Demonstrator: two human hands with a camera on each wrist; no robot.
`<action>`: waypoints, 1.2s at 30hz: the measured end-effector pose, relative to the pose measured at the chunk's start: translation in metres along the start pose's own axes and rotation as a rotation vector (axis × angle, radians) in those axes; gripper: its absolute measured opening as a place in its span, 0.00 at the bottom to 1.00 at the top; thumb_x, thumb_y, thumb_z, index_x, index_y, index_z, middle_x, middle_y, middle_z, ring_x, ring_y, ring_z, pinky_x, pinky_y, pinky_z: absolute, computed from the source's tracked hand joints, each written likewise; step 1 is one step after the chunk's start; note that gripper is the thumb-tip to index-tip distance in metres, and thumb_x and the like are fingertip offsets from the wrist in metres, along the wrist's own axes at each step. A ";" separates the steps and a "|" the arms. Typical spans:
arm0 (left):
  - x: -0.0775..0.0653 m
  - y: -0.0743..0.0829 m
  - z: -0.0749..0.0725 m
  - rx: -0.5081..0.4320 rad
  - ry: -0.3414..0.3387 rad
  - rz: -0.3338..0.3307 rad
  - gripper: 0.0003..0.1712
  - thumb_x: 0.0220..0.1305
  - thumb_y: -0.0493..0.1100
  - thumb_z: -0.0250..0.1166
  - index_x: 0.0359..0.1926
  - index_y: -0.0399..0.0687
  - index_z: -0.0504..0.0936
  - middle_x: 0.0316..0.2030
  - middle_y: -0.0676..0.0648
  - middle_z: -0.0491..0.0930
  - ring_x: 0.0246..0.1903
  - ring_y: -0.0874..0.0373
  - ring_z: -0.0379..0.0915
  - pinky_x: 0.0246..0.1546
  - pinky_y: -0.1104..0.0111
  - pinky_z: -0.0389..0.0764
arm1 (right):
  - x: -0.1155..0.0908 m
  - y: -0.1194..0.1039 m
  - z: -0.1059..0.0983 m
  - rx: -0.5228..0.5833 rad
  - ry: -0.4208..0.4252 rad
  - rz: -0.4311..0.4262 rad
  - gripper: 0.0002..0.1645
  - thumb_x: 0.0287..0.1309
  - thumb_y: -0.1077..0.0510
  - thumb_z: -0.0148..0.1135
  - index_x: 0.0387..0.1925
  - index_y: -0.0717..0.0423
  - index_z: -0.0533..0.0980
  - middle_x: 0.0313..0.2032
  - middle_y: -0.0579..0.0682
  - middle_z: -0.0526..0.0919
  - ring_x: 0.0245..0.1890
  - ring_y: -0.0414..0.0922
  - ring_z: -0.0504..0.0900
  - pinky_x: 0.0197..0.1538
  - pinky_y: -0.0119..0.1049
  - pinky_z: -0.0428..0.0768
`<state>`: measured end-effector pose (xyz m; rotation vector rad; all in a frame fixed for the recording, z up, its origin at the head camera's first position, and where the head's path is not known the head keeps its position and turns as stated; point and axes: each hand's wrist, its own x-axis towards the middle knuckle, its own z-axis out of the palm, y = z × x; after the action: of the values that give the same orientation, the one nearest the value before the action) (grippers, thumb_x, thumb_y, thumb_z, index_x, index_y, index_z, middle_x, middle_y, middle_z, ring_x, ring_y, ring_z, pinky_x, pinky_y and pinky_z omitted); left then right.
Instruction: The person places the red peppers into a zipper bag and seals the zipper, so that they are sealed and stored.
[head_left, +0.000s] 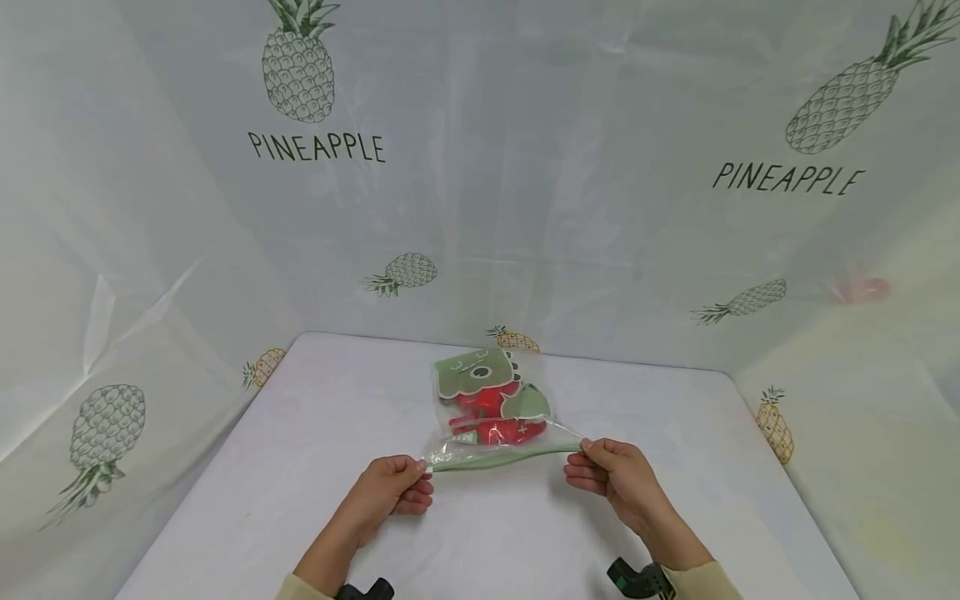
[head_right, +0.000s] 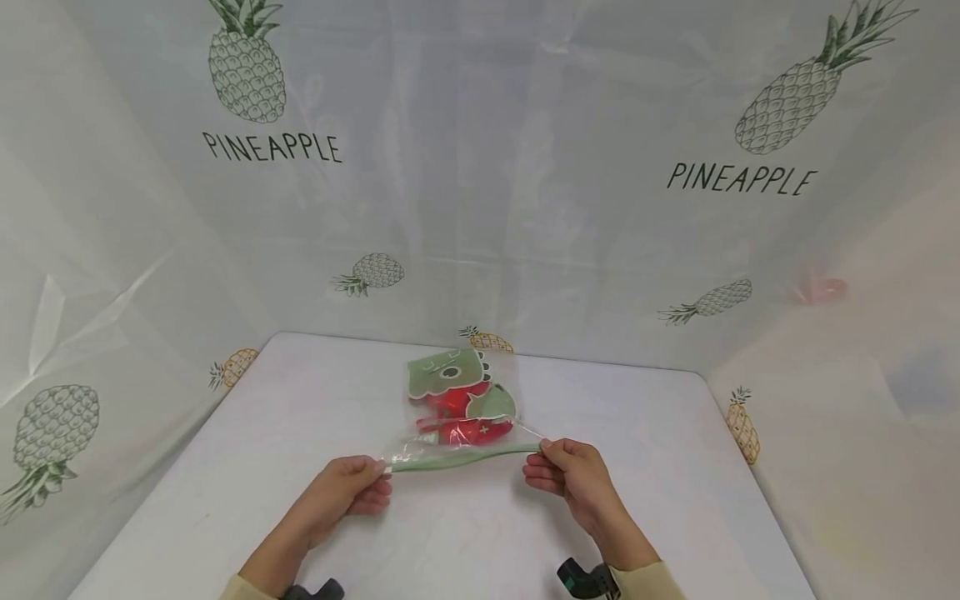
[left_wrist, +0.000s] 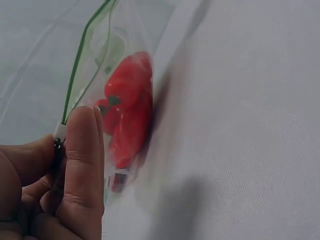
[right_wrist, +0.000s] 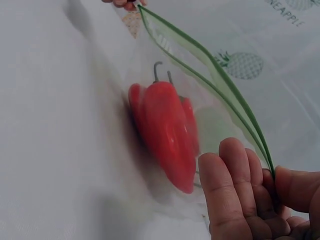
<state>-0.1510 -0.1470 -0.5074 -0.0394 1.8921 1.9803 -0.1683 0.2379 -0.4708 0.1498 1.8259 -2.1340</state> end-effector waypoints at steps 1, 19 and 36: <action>0.000 0.001 0.001 0.008 0.003 0.004 0.22 0.82 0.47 0.58 0.46 0.25 0.79 0.33 0.47 0.84 0.31 0.60 0.85 0.35 0.69 0.91 | 0.000 0.000 0.000 0.000 -0.002 0.000 0.16 0.80 0.54 0.58 0.45 0.67 0.77 0.37 0.52 0.91 0.38 0.44 0.93 0.51 0.42 0.91; 0.002 0.006 0.016 0.213 0.162 0.062 0.20 0.82 0.46 0.57 0.38 0.31 0.77 0.22 0.50 0.73 0.23 0.60 0.67 0.20 0.73 0.72 | -0.003 0.009 -0.010 0.018 -0.004 0.015 0.14 0.80 0.55 0.58 0.42 0.64 0.78 0.37 0.53 0.91 0.37 0.44 0.92 0.50 0.41 0.91; 0.002 -0.004 0.008 0.065 -0.018 0.023 0.22 0.81 0.49 0.59 0.40 0.30 0.80 0.27 0.50 0.79 0.25 0.63 0.76 0.25 0.73 0.85 | -0.002 0.022 0.003 0.102 0.080 0.040 0.19 0.78 0.50 0.60 0.46 0.65 0.80 0.36 0.54 0.91 0.37 0.46 0.93 0.50 0.43 0.92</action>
<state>-0.1498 -0.1390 -0.5108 0.0182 1.9530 1.9264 -0.1587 0.2328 -0.4906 0.2971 1.7413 -2.2241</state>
